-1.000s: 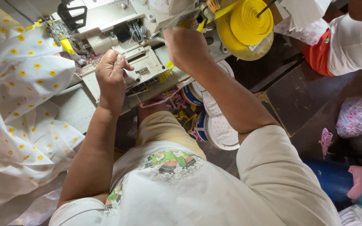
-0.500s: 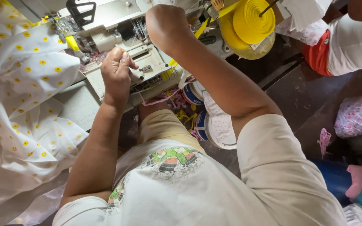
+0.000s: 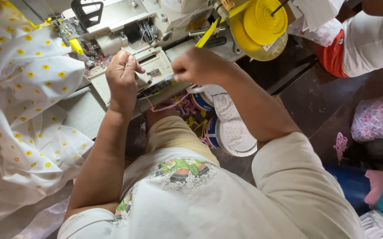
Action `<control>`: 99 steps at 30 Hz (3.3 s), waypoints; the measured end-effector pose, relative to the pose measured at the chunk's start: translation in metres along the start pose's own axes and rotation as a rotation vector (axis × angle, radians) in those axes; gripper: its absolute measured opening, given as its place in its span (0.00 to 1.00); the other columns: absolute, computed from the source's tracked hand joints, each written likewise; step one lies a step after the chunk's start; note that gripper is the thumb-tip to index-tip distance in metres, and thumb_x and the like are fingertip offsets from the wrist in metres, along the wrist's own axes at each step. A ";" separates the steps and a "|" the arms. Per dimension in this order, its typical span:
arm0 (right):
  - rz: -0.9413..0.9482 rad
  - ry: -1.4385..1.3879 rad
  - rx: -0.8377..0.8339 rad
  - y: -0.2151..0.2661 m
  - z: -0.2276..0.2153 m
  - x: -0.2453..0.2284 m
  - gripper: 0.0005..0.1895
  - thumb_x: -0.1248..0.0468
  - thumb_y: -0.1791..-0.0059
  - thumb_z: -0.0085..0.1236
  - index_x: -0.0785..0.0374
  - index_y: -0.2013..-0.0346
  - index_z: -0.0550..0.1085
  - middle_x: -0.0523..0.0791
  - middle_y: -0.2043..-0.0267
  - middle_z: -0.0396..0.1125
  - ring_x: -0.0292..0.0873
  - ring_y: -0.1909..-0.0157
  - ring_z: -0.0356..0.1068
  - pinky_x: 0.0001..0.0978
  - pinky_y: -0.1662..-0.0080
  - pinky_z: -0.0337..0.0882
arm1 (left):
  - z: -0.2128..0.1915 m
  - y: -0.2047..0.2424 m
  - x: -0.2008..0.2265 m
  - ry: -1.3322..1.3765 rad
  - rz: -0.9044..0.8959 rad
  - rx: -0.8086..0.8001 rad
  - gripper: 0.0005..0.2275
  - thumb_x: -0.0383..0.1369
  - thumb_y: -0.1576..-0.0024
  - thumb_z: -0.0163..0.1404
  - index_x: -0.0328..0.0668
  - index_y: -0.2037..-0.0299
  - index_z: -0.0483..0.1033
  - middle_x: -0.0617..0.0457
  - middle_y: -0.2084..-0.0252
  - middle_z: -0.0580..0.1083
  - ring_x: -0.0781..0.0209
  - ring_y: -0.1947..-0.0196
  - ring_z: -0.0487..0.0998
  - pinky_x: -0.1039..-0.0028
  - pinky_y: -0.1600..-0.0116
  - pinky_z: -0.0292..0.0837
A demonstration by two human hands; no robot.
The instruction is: Threading an industrial sewing machine by guiding thread through tensioners and eyelets, then trimming with snips.
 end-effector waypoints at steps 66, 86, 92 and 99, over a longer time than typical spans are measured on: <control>0.175 -0.066 0.536 -0.085 0.009 0.051 0.16 0.76 0.53 0.56 0.70 0.50 0.75 0.59 0.58 0.75 0.56 0.60 0.77 0.41 0.63 0.79 | -0.007 0.025 -0.002 0.020 -0.133 -0.014 0.13 0.28 0.32 0.40 0.37 0.71 0.71 0.49 0.72 0.72 0.65 0.72 0.71 0.79 0.66 0.67; 0.105 0.004 0.540 -0.066 0.018 0.062 0.10 0.83 0.55 0.49 0.66 0.72 0.70 0.48 0.80 0.65 0.42 0.80 0.64 0.34 0.78 0.65 | -0.008 0.024 -0.004 -0.047 -0.140 -0.013 0.13 0.28 0.32 0.41 0.40 0.72 0.70 0.51 0.73 0.74 0.67 0.76 0.69 0.80 0.68 0.65; 0.188 -0.115 0.354 -0.034 0.022 0.041 0.16 0.81 0.48 0.42 0.63 0.76 0.67 0.42 0.82 0.58 0.35 0.83 0.54 0.26 0.79 0.58 | -0.014 0.018 0.005 -0.252 -0.153 -0.046 0.13 0.29 0.35 0.42 0.43 0.74 0.70 0.55 0.73 0.74 0.66 0.74 0.68 0.74 0.62 0.64; -0.362 -0.594 0.218 0.028 0.045 0.049 0.06 0.72 0.49 0.53 0.70 0.66 0.77 0.52 0.79 0.67 0.50 0.78 0.67 0.43 0.65 0.70 | -0.023 0.021 -0.005 -0.238 -0.085 -0.063 0.16 0.27 0.30 0.43 0.40 0.73 0.73 0.49 0.77 0.74 0.59 0.79 0.66 0.72 0.67 0.64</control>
Point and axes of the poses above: each hand's wrist, its own y-axis away from the middle knuckle, its own z-axis out of the palm, x = y × z, the point moved 2 cm from there along -y, towards the middle knuckle
